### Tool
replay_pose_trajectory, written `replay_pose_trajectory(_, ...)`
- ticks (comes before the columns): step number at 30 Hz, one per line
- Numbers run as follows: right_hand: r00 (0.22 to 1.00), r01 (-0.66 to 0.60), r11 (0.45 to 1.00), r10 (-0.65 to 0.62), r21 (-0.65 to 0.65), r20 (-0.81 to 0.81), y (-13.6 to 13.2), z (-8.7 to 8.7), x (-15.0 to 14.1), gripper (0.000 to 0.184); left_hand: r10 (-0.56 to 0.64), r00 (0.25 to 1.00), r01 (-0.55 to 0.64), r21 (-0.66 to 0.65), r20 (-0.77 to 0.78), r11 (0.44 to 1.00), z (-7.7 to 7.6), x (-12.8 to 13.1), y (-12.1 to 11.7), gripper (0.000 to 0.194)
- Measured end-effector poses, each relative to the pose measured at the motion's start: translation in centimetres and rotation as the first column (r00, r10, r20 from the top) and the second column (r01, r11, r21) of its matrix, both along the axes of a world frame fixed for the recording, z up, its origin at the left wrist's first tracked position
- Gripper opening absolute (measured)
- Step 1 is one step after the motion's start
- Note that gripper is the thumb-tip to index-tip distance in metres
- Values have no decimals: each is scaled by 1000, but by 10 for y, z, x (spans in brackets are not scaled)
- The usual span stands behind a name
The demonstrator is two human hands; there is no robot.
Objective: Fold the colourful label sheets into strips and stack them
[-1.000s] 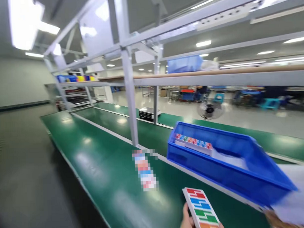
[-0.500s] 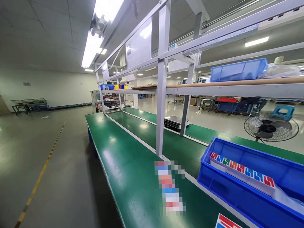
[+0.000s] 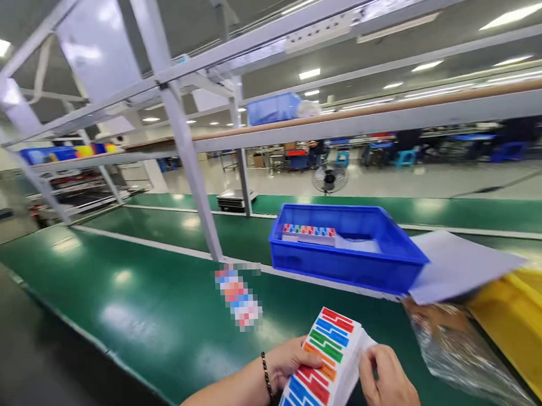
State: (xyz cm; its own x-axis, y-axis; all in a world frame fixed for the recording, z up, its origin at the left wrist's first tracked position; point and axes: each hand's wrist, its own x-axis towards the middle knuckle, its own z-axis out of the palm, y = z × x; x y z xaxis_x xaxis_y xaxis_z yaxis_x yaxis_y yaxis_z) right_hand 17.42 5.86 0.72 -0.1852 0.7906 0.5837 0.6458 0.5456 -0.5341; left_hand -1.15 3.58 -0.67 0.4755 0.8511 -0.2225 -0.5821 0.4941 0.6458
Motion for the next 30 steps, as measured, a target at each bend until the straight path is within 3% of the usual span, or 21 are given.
replay_pose_trajectory(5, 987, 160, 987, -160, 14, 26, -7, 12, 15, 25, -152, 984, 154, 19, -96, 988, 16, 0, -1, 56)
replay_pose_trajectory(12, 959, 284, 958, -284, -34, -5, -18, -5, 35, 17, -349, 874, 371, 2, -337, 928, 21, -1, 13, 53)
replay_pose_trajectory(16, 918, 389, 911, -395, -135, -18, -18, -12, 47, 17, -431, 795, 488, 27, -426, 873, 25, 0, 22, 55)
replay_pose_trajectory(21, 846, 519, 828, -532, -212, -6, -10, -16, 86, 18, -527, 621, 655, 13, -580, 756, 36, 2, 32, 58)
replay_pose_trajectory(23, 839, 532, 812, -543, -240, 22, -8, -16, 108, 18, -514, 564, 676, 4, -646, 737, 40, 4, 43, 58)
replay_pose_trajectory(27, 816, 575, 764, -563, -293, 133, -7, -17, 148, 19, -435, 428, 677, -37, -792, 735, 47, 9, 82, 55)
replay_pose_trajectory(30, 701, 711, 677, -661, -190, 268, -9, -18, 166, 16, -380, 275, 722, -71, -883, 688, 48, 14, 116, 52)
